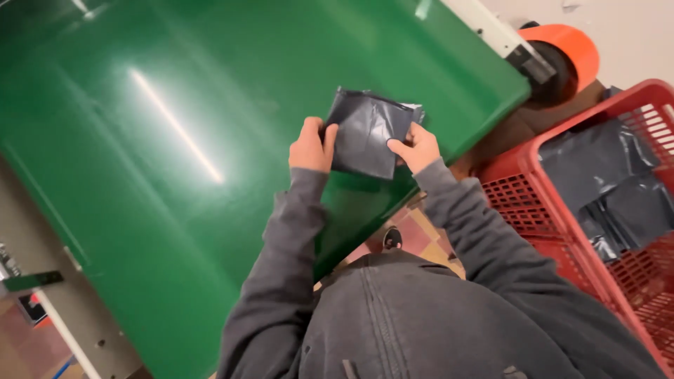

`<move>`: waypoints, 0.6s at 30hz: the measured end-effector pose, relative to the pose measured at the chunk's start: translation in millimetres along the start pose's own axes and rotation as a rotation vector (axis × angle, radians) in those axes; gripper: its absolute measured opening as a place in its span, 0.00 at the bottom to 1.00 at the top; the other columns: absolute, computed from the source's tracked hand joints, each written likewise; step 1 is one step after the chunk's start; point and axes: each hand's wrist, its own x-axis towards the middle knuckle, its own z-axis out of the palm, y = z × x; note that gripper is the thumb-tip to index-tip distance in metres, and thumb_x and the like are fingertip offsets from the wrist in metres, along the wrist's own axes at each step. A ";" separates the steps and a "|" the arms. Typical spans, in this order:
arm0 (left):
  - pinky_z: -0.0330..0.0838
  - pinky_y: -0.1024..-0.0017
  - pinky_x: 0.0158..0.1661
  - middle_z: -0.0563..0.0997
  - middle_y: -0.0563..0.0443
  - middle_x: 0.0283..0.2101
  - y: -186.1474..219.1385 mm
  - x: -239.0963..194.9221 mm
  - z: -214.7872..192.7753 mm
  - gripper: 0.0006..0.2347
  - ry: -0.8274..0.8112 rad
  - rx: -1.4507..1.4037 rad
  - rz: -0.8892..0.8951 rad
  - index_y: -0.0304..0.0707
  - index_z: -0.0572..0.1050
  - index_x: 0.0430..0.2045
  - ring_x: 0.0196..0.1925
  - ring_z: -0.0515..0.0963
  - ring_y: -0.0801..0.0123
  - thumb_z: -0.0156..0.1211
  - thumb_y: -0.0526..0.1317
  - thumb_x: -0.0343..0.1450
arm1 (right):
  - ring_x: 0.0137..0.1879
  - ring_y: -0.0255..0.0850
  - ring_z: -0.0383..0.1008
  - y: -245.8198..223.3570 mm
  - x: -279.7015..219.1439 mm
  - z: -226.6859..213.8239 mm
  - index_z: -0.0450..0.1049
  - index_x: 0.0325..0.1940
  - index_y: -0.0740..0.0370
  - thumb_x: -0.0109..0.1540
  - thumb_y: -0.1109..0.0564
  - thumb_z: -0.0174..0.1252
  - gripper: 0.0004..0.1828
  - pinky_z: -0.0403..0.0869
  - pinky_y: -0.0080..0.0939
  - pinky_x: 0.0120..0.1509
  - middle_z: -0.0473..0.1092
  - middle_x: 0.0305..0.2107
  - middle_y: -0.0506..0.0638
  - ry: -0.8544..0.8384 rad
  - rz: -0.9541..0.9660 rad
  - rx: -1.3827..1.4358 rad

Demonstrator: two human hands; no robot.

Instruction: Folding plastic bags and placing them into a plastic crate.

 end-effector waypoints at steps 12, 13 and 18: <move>0.77 0.45 0.40 0.79 0.44 0.39 -30.7 78.9 147.5 0.20 -0.023 0.341 0.030 0.52 0.65 0.38 0.35 0.82 0.36 0.42 0.66 0.75 | 0.19 0.40 0.78 50.8 48.9 -36.7 0.72 0.35 0.59 0.54 0.51 0.68 0.14 0.78 0.32 0.23 0.77 0.19 0.51 -0.025 0.268 -0.371; 0.77 0.45 0.40 0.79 0.44 0.39 -35.6 80.5 154.8 0.20 -0.026 0.346 0.031 0.52 0.65 0.38 0.35 0.82 0.36 0.42 0.66 0.75 | 0.19 0.40 0.78 45.0 47.0 -35.9 0.72 0.35 0.59 0.54 0.51 0.68 0.14 0.78 0.32 0.23 0.77 0.19 0.51 -0.025 0.272 -0.366; 0.79 0.61 0.29 0.74 0.53 0.40 -26.0 86.7 161.5 0.29 0.401 0.619 0.590 0.43 0.72 0.51 0.43 0.77 0.59 0.47 0.68 0.70 | 0.21 0.43 0.80 27.2 46.8 -36.8 0.68 0.37 0.58 0.55 0.53 0.66 0.15 0.79 0.33 0.23 0.77 0.22 0.56 -0.066 0.320 -0.357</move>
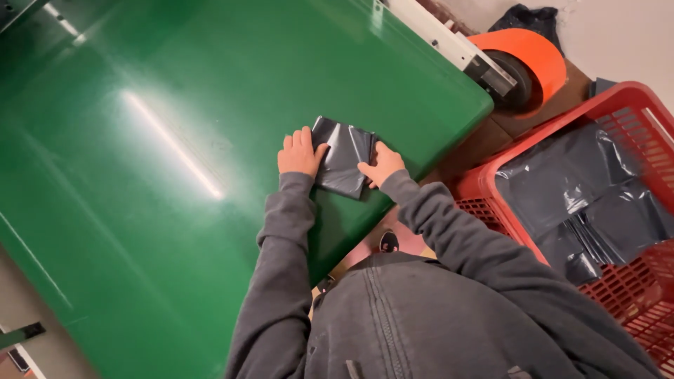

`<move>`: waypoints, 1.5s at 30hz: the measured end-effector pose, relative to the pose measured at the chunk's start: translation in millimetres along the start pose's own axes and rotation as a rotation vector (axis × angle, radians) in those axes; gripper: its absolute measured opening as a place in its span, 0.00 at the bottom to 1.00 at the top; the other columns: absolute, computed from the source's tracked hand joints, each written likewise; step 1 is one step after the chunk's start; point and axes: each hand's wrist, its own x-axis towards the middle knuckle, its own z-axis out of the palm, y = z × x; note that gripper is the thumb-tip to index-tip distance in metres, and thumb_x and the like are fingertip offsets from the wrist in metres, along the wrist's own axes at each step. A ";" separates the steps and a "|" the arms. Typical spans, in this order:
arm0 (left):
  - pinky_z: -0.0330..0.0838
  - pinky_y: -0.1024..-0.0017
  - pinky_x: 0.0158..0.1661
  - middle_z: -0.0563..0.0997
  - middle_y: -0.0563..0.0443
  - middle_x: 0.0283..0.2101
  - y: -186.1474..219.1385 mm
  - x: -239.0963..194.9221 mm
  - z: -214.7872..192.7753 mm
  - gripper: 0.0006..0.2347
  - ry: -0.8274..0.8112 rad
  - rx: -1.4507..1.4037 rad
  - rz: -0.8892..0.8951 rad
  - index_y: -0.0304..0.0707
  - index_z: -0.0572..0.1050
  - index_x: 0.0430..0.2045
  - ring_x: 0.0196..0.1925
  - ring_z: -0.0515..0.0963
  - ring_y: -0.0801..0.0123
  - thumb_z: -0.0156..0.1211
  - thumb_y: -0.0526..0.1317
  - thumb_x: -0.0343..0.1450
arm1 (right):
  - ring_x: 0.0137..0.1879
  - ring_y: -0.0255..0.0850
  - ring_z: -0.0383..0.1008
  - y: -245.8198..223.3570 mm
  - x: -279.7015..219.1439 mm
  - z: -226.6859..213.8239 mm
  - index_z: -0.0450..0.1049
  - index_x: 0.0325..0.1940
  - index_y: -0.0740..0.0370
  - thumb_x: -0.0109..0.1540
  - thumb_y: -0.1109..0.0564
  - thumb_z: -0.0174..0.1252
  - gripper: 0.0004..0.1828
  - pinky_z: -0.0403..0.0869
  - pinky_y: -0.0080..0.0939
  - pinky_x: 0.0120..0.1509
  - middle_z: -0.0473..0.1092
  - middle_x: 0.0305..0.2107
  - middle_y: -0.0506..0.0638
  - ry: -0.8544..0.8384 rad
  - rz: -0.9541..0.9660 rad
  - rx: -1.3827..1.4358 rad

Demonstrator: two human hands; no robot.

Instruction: Folding plastic bags and placing them into a plastic crate.

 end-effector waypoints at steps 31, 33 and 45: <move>0.69 0.61 0.54 0.78 0.42 0.47 191.3 52.5 -253.5 0.14 -0.292 -1.019 0.252 0.31 0.73 0.43 0.50 0.75 0.52 0.61 0.25 0.65 | 0.35 0.74 0.73 282.4 -303.8 -309.0 0.63 0.57 0.65 0.69 0.54 0.52 0.16 0.70 0.68 0.40 0.74 0.33 0.71 0.821 0.437 -0.467; 0.69 0.61 0.54 0.78 0.43 0.48 192.2 44.1 -234.5 0.13 -0.264 -0.935 0.290 0.32 0.73 0.45 0.51 0.74 0.52 0.62 0.26 0.66 | 0.49 0.51 0.73 355.3 -286.3 -284.5 0.67 0.67 0.63 0.62 0.56 0.55 0.28 0.69 0.45 0.57 0.74 0.49 0.59 0.865 0.435 0.051; 0.67 0.58 0.56 0.77 0.42 0.47 219.3 38.8 -218.4 0.12 -0.292 -0.880 0.284 0.31 0.73 0.45 0.53 0.73 0.49 0.61 0.25 0.68 | 0.53 0.59 0.71 442.3 -260.7 -201.8 0.64 0.67 0.70 0.66 0.65 0.48 0.24 0.70 0.59 0.56 0.69 0.55 0.67 0.522 0.597 1.065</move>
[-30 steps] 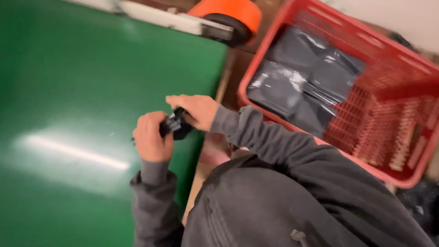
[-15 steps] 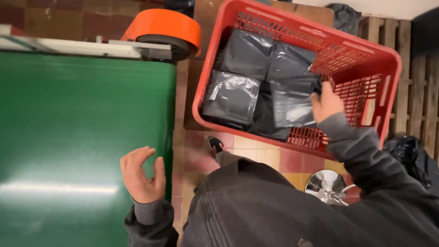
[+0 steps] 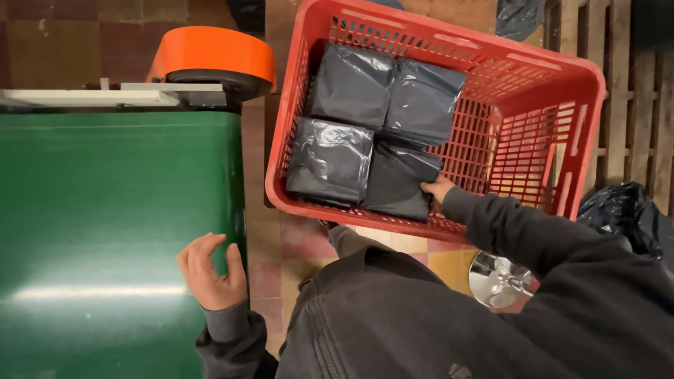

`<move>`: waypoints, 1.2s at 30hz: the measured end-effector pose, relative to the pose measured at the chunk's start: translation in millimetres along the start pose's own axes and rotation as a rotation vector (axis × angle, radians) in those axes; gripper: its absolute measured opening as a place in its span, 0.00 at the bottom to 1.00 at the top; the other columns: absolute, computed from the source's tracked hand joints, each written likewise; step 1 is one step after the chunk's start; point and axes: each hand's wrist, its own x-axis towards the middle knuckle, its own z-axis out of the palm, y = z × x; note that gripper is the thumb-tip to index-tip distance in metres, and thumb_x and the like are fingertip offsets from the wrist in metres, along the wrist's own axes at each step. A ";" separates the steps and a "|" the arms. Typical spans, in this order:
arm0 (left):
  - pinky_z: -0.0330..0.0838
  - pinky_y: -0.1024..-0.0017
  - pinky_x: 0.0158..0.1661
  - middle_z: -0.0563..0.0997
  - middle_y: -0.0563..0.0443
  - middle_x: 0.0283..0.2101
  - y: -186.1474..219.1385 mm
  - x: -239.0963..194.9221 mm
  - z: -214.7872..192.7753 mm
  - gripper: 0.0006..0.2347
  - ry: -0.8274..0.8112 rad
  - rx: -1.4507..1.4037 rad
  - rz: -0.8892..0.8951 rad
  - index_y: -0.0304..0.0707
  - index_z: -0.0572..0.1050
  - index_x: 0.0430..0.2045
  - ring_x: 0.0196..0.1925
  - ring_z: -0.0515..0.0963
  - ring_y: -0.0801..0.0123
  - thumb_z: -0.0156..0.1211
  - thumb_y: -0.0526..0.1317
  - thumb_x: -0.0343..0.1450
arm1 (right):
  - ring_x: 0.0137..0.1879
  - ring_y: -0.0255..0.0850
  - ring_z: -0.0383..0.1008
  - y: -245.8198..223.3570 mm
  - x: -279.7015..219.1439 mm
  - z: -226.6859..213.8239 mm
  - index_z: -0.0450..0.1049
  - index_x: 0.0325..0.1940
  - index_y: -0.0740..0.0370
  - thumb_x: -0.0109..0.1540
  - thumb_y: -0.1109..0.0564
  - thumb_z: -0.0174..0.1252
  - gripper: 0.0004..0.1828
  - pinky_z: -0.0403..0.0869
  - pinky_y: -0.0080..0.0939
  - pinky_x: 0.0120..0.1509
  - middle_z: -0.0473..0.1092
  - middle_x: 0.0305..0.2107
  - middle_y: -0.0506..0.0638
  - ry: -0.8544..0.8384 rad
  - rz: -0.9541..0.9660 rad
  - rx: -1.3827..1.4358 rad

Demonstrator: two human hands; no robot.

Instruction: Folding plastic bags and placing them into a plastic crate.

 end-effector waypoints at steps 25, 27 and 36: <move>0.67 0.58 0.57 0.78 0.41 0.48 11.6 -3.0 11.0 0.12 0.018 0.086 0.009 0.31 0.73 0.45 0.53 0.73 0.49 0.61 0.28 0.68 | 0.79 0.73 0.40 -70.3 -37.0 86.3 0.61 0.74 0.51 0.51 0.23 0.61 0.54 0.39 0.96 0.67 0.51 0.73 0.62 -0.194 -1.412 -1.645; 0.67 0.58 0.56 0.78 0.40 0.47 10.8 -6.7 9.3 0.12 0.022 0.083 -0.005 0.31 0.73 0.44 0.51 0.73 0.48 0.62 0.27 0.67 | 0.79 0.73 0.40 -65.0 -30.9 81.3 0.61 0.75 0.49 0.54 0.23 0.56 0.52 0.37 0.96 0.67 0.51 0.74 0.61 -0.207 -1.442 -1.598; 0.68 0.60 0.56 0.79 0.44 0.47 3.5 -32.1 -9.8 0.13 0.079 0.097 -0.057 0.32 0.74 0.44 0.52 0.74 0.51 0.62 0.26 0.66 | 0.80 0.72 0.39 -69.3 -30.5 86.6 0.63 0.73 0.50 0.54 0.23 0.57 0.50 0.38 0.96 0.67 0.51 0.73 0.61 -0.172 -1.441 -1.666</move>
